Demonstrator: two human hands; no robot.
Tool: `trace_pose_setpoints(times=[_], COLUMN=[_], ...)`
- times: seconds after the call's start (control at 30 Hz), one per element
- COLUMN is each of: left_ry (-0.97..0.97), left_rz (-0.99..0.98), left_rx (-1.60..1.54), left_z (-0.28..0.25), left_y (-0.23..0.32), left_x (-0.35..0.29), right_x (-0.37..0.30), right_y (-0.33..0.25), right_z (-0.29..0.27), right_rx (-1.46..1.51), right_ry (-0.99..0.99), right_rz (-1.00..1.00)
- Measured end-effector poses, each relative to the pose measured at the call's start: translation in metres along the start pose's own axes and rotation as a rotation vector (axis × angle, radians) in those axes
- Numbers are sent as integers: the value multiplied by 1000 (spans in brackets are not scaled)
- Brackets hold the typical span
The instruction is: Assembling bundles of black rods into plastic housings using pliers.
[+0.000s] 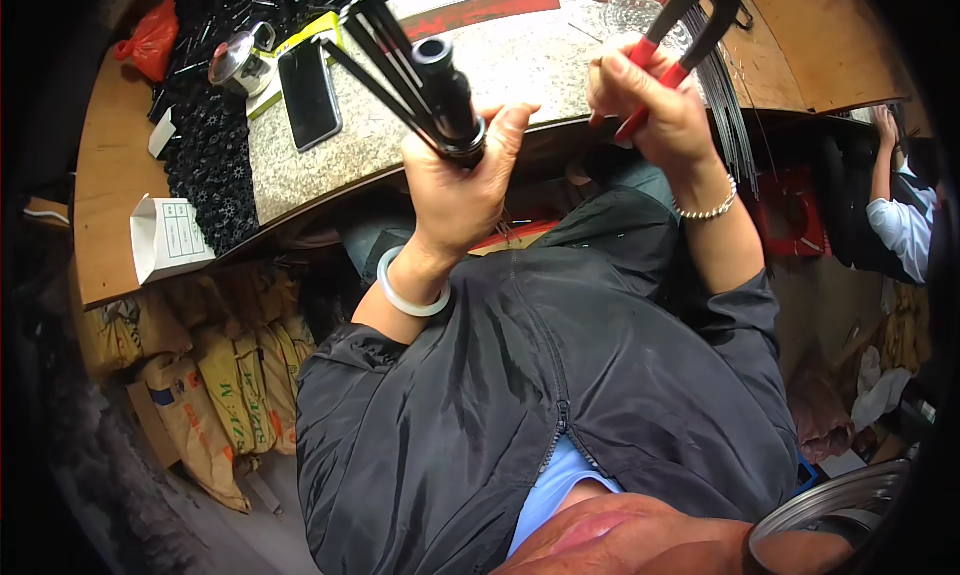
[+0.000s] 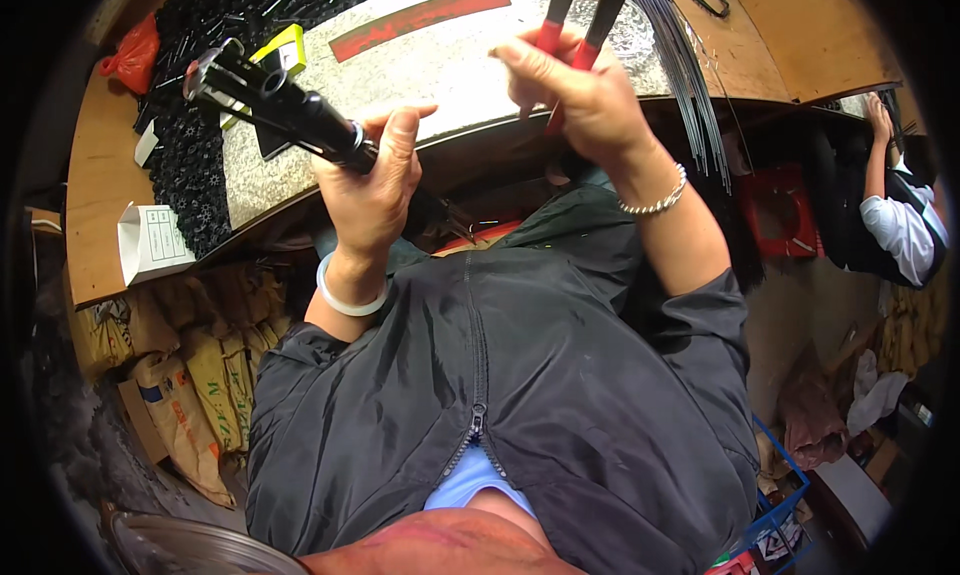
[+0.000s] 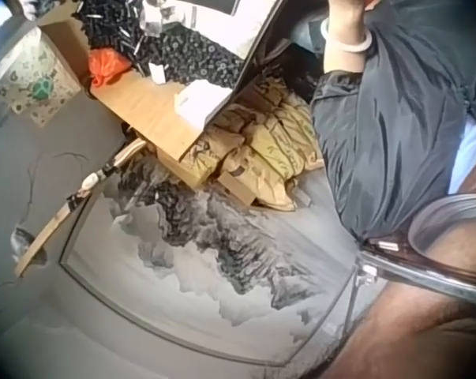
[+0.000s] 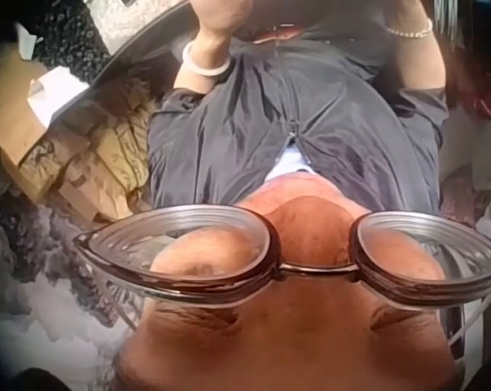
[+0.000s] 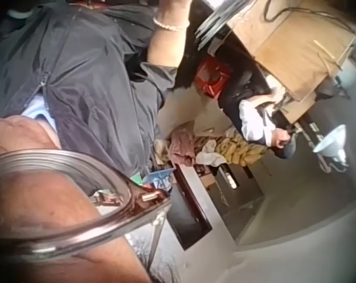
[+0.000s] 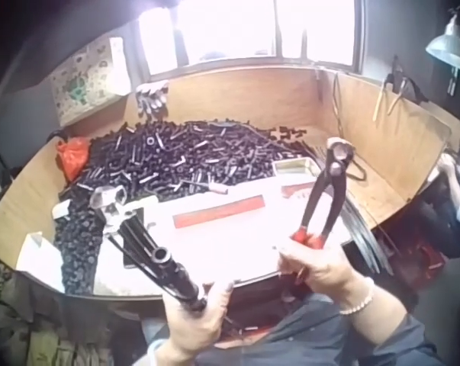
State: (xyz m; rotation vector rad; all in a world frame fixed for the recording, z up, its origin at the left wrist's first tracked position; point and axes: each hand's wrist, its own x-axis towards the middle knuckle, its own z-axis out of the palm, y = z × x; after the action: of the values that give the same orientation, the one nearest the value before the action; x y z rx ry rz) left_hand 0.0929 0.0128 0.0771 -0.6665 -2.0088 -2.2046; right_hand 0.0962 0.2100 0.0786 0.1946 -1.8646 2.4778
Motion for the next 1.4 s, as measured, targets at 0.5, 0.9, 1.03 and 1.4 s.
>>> trace_pose_setpoints(times=[0.5, 0.9, 1.03, 1.4], left_ry=[108, 145, 111, 120], left_rz=[-154, -119, -136, -41], left_rx=[-64, -52, -57, -91], left_z=[0, -3, -4, -4], left_y=[25, 12, 19, 17], left_x=[-12, -15, -11, -15], right_x=[-15, -10, -12, -6], right_y=[-13, -5, -4, 11], right_z=[50, 52, 52, 53], right_rx=[-1076, -1166, -1242, -1101], right_ry=[55, 120, 104, 135], right_rz=[-1038, -1223, -1160, -1280])
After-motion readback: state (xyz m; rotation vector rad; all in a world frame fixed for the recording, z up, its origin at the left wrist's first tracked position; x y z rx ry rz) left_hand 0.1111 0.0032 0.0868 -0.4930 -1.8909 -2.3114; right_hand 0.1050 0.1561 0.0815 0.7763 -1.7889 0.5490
